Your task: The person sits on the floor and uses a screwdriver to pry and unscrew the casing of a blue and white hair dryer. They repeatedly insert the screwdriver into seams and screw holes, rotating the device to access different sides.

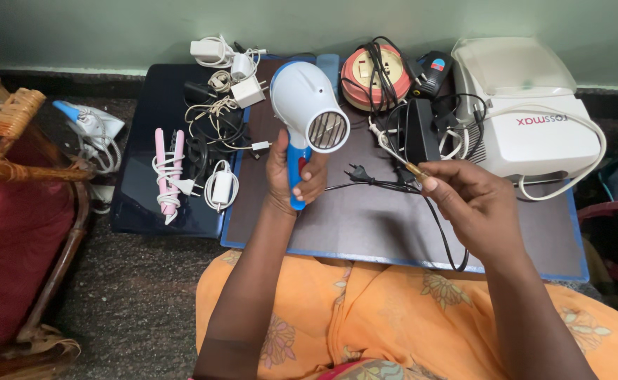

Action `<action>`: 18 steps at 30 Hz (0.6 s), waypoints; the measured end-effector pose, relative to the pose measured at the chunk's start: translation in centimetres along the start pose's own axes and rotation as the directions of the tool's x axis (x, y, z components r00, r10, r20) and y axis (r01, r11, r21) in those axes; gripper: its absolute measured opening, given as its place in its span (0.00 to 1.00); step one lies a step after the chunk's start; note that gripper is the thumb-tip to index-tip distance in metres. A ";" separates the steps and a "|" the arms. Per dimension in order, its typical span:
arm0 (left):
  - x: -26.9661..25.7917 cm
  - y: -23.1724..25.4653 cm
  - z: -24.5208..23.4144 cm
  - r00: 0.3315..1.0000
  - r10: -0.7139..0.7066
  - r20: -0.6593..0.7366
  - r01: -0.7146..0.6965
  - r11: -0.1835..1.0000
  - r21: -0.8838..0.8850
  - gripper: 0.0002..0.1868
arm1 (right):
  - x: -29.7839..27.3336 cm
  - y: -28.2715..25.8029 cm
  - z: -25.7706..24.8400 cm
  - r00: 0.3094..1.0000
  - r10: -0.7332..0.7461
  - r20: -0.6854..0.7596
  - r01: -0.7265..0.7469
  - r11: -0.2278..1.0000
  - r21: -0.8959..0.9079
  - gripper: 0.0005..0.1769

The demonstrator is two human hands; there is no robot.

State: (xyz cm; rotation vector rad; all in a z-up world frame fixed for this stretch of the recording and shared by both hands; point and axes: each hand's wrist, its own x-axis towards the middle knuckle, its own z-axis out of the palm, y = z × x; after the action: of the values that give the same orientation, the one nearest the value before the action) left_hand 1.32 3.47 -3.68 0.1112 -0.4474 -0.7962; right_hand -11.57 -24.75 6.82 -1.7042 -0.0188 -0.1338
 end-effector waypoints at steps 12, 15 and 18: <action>0.3 -0.1 -0.1 0.999 0.024 -0.036 -0.023 0.999 0.033 0.39 | -0.1 0.7 0.3 0.998 0.004 0.060 0.000 0.998 -0.063 0.17; 0.3 -0.2 -0.4 0.999 0.025 -0.020 -0.024 0.998 0.055 0.37 | -0.2 0.8 0.4 0.998 -0.013 0.069 0.018 0.997 -0.074 0.17; 0.3 -0.1 -0.7 1.000 0.016 -0.026 -0.015 0.998 0.055 0.38 | -0.2 0.9 0.5 0.996 -0.023 0.084 0.028 0.998 -0.050 0.16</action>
State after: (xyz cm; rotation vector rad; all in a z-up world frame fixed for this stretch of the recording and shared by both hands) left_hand 1.75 3.09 -4.27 0.1692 -0.4449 -0.7666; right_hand -11.63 -24.33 5.83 -1.7598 -0.1001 -0.0827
